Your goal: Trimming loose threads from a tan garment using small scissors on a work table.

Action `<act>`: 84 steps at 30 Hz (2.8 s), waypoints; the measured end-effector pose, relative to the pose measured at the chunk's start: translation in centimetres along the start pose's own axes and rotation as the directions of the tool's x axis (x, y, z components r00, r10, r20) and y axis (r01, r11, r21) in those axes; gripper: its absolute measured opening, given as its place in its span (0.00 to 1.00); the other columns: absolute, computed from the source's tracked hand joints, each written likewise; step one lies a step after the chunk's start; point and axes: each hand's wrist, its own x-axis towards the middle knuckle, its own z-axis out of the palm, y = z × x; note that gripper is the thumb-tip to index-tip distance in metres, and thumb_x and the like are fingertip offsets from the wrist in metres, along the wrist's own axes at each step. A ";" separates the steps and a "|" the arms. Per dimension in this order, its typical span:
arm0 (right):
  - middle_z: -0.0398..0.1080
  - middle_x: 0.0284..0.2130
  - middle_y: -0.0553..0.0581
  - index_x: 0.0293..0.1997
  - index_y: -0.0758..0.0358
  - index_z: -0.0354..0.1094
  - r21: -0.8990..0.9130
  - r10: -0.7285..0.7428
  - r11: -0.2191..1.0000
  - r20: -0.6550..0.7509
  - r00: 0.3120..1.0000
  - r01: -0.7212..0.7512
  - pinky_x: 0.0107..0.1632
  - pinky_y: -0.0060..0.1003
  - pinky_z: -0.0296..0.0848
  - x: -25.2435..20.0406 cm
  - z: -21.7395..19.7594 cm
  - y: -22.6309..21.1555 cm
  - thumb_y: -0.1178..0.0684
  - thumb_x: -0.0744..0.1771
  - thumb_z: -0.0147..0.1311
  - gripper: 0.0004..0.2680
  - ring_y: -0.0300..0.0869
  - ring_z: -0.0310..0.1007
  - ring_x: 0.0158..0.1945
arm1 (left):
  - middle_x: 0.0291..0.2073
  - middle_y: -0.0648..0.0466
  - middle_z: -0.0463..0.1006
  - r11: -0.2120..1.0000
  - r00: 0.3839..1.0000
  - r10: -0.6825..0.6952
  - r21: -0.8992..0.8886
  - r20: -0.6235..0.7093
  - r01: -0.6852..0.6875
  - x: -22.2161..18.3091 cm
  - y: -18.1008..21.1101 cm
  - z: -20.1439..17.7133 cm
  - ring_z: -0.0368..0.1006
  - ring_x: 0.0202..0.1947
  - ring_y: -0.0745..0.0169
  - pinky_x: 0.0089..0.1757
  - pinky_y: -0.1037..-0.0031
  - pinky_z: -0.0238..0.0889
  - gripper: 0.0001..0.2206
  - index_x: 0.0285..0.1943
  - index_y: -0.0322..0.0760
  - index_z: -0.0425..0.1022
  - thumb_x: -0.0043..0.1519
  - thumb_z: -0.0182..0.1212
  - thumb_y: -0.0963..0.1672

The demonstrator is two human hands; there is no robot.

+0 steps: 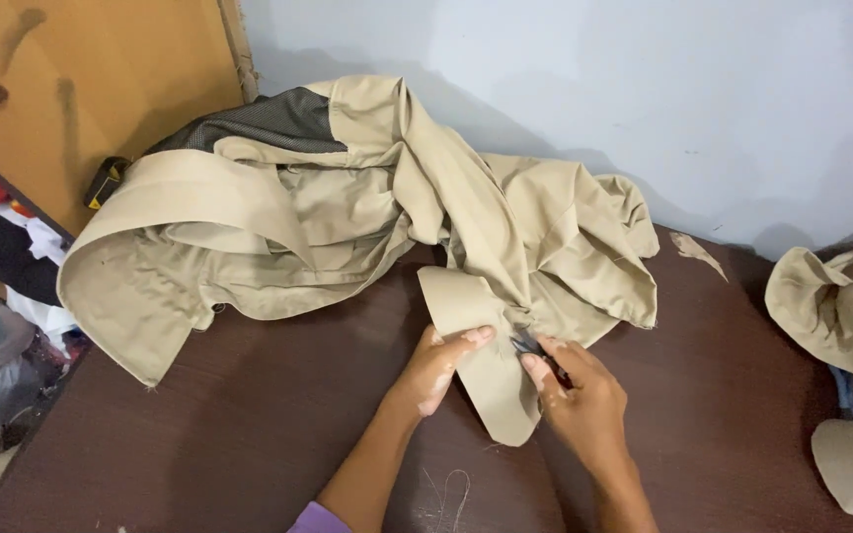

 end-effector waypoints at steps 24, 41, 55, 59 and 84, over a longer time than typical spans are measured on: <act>0.73 0.27 0.44 0.40 0.52 0.75 -0.054 -0.229 0.973 -0.095 0.969 0.224 0.29 0.28 0.64 0.0 0.2 0.9 0.46 0.63 0.52 0.08 0.35 0.70 0.31 | 0.40 0.46 0.79 0.998 1.000 -0.030 0.060 -0.003 0.030 -0.1 -0.3 0.3 0.74 0.43 0.58 0.48 0.69 0.69 0.15 0.46 0.31 0.73 0.49 0.63 0.39; 0.64 0.36 0.56 0.44 0.62 0.65 0.229 -0.136 0.946 -0.360 0.923 0.229 0.45 0.31 0.64 -3.0 0.8 4.1 0.66 0.59 0.52 0.12 0.45 0.65 0.42 | 0.39 0.48 0.79 0.965 0.989 0.116 0.223 0.092 -0.134 1.1 -5.1 3.0 0.74 0.41 0.60 0.47 0.70 0.66 0.12 0.44 0.29 0.75 0.50 0.62 0.37; 0.64 0.34 0.53 0.35 0.57 0.60 0.057 -0.018 0.997 -0.558 0.829 0.060 0.33 0.34 0.64 -3.1 2.8 6.0 0.67 0.55 0.38 0.12 0.44 0.67 0.37 | 0.40 0.51 0.78 0.934 0.991 0.057 0.344 0.121 -0.096 2.6 -5.8 6.6 0.72 0.43 0.62 0.47 0.73 0.65 0.14 0.46 0.29 0.75 0.51 0.63 0.39; 0.66 0.27 0.48 0.32 0.57 0.65 0.021 -0.193 0.970 -0.535 0.823 0.242 0.33 0.28 0.65 -1.8 2.4 4.5 0.68 0.54 0.39 0.12 0.37 0.67 0.30 | 0.38 0.47 0.79 0.974 0.997 -0.012 0.228 0.078 -0.006 3.3 -5.6 6.6 0.74 0.40 0.59 0.46 0.71 0.69 0.10 0.42 0.27 0.76 0.52 0.62 0.37; 0.64 0.30 0.54 0.47 0.67 0.69 -0.068 -0.240 0.967 -0.575 0.782 0.247 0.33 0.26 0.66 -1.3 1.5 5.3 0.59 0.65 0.52 0.09 0.37 0.63 0.30 | 0.47 0.52 0.76 0.963 0.999 0.041 0.265 -0.003 -0.038 3.2 -3.4 6.7 0.69 0.50 0.63 0.52 0.73 0.62 0.21 0.52 0.31 0.72 0.50 0.61 0.45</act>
